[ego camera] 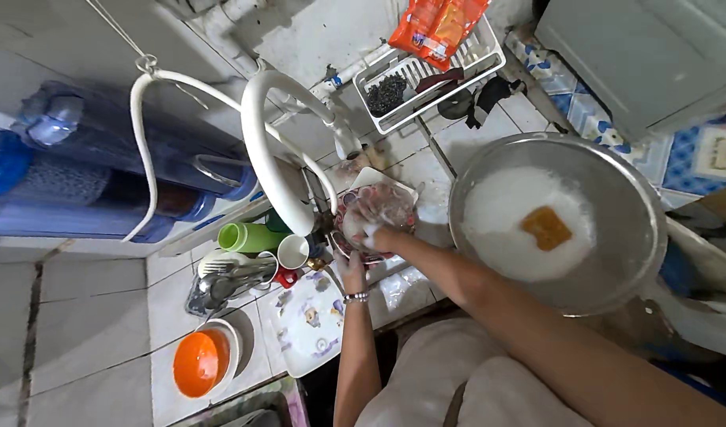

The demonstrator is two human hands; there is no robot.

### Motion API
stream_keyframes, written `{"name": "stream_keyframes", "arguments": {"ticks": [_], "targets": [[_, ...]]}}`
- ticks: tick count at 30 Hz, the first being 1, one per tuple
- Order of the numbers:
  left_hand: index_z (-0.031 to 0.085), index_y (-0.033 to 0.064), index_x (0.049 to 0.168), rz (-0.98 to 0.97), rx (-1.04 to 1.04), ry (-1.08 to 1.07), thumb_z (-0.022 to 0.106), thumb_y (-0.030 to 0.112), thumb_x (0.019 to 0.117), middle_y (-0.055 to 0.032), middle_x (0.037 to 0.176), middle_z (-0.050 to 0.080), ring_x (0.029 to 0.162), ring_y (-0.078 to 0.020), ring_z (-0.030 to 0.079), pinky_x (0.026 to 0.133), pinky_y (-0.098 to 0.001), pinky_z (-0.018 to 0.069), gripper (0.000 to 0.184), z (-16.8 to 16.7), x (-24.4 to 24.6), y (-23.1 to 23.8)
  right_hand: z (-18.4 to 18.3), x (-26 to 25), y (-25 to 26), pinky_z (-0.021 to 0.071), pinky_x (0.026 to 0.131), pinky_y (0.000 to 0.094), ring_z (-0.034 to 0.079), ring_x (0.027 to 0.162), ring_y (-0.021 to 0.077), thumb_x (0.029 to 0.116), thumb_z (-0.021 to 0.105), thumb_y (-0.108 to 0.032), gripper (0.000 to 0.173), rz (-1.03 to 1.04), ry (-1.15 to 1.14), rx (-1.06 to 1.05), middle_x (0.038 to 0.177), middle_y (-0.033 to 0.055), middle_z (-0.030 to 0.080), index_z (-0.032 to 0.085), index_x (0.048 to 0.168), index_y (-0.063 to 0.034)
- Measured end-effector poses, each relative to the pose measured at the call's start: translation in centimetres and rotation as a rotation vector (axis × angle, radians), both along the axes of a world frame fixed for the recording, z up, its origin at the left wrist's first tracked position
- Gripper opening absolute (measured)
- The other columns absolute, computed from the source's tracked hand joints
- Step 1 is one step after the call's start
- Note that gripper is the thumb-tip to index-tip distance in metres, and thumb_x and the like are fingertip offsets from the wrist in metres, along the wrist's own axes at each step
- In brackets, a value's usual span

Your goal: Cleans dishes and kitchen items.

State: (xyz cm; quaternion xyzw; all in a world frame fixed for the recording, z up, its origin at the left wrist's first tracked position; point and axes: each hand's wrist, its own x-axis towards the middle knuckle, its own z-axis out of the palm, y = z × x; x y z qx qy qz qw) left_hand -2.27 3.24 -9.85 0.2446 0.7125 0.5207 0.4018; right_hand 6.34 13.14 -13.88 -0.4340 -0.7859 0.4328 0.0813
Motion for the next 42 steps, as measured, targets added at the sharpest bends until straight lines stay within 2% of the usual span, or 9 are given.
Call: {"name": "stream_keyframes", "arguments": {"ticks": [10, 22, 27, 32, 33, 36, 38, 41, 42], "targets": [[0.041, -0.0042, 0.130, -0.024, 0.030, 0.117, 0.049, 0.004, 0.0959, -0.0117, 0.087, 0.061, 0.057, -0.0140, 0.064, 0.047, -0.0310, 0.0573, 0.036, 2.1, -0.7, 0.1, 1.8, -0.8, -0.4, 0.0016, 0.130, 0.0493, -0.001, 0.160, 0.0351, 0.1075, 0.043, -0.052, 0.078, -0.037, 0.053, 0.007, 0.172, 0.0205, 0.006, 0.016, 0.165, -0.0058], [0.043, -0.0041, 0.128, -0.083, -0.010, 0.258, 0.049, 0.005, 0.0971, -0.0121, 0.090, 0.061, 0.059, -0.0132, 0.064, 0.048, -0.0303, 0.0559, 0.033, 6.3, -1.0, 0.7, 3.1, -2.1, -1.1, 0.0046, 0.130, 0.0493, -0.002, 0.160, 0.0348, 0.1078, 0.045, -0.049, 0.076, -0.102, 0.101, 0.007, 0.172, 0.0212, 0.004, 0.018, 0.165, -0.0062], [0.046, -0.0027, 0.138, -0.194, -0.101, 0.482, 0.051, 0.009, 0.0980, -0.0161, 0.102, 0.065, 0.073, -0.0158, 0.067, 0.061, -0.0346, 0.0573, 0.041, 8.1, -1.1, 1.0, 3.6, -2.7, -1.9, 0.0051, 0.129, 0.0505, 0.001, 0.160, 0.0361, 0.1038, 0.059, -0.019, 0.077, -0.200, 0.188, 0.020, 0.172, 0.0222, 0.007, 0.016, 0.165, -0.0041], [0.050, -0.0010, 0.137, -0.299, -0.223, 0.678, 0.052, 0.012, 0.0992, -0.0174, 0.097, 0.066, 0.074, -0.0203, 0.067, 0.066, -0.0404, 0.0559, 0.040, 10.3, -0.4, 1.4, 5.2, -2.3, -3.2, 0.0180, 0.126, 0.0500, 0.019, 0.157, 0.0367, 0.1057, 0.056, -0.023, 0.065, -0.215, 0.155, -0.213, 0.168, 0.0217, 0.024, 0.029, 0.159, 0.0024], [0.050, -0.0018, 0.138, -0.324, -0.241, 0.705, 0.052, 0.013, 0.1001, -0.0184, 0.097, 0.067, 0.076, -0.0223, 0.068, 0.068, -0.0423, 0.0565, 0.040, 10.6, -0.3, 1.4, 5.1, -2.4, -3.2, 0.0153, 0.128, 0.0495, 0.017, 0.158, 0.0351, 0.1075, 0.051, -0.032, 0.066, -0.233, 0.202, -0.226, 0.169, 0.0203, 0.022, 0.028, 0.160, 0.0011], [0.051, -0.0030, 0.138, -0.395, -0.290, 0.796, 0.051, 0.013, 0.1016, -0.0228, 0.100, 0.068, 0.082, -0.0309, 0.070, 0.075, -0.0495, 0.0569, 0.040, 11.1, 0.1, 1.5, 5.8, -2.3, -3.6, 0.0340, 0.119, 0.0500, 0.047, 0.142, 0.0373, 0.1090, 0.047, -0.037, 0.055, -0.243, 0.237, -0.250, 0.149, 0.0259, 0.052, 0.051, 0.145, 0.0048], [0.052, -0.0028, 0.137, -0.424, -0.313, 0.847, 0.052, 0.014, 0.1014, -0.0248, 0.100, 0.069, 0.086, -0.0350, 0.071, 0.078, -0.0529, 0.0566, 0.040, 11.4, 0.4, 1.6, 7.0, -1.8, -3.8, 0.0379, 0.116, 0.0504, 0.053, 0.134, 0.0382, 0.1091, 0.048, -0.029, 0.047, -0.159, 0.174, -0.273, 0.139, 0.0274, 0.059, 0.057, 0.138, 0.0063], [0.050, -0.0028, 0.139, -0.399, -0.304, 0.802, 0.052, 0.014, 0.1017, -0.0249, 0.101, 0.069, 0.086, -0.0346, 0.071, 0.079, -0.0532, 0.0566, 0.041, 11.2, 0.3, 1.7, 7.0, -1.7, -4.0, 0.0326, 0.119, 0.0503, 0.045, 0.143, 0.0391, 0.1078, 0.051, -0.026, 0.051, -0.182, 0.152, -0.269, 0.150, 0.0279, 0.050, 0.048, 0.146, 0.0077], [0.048, -0.0028, 0.141, -0.362, -0.270, 0.727, 0.052, 0.014, 0.1018, -0.0235, 0.102, 0.068, 0.083, -0.0306, 0.070, 0.075, -0.0496, 0.0568, 0.043, 10.7, -0.3, 1.6, 6.7, -1.6, -3.8, 0.0241, 0.124, 0.0500, 0.032, 0.152, 0.0390, 0.1089, 0.049, -0.027, 0.058, -0.245, 0.240, -0.258, 0.161, 0.0266, 0.037, 0.037, 0.154, 0.0065]]}}
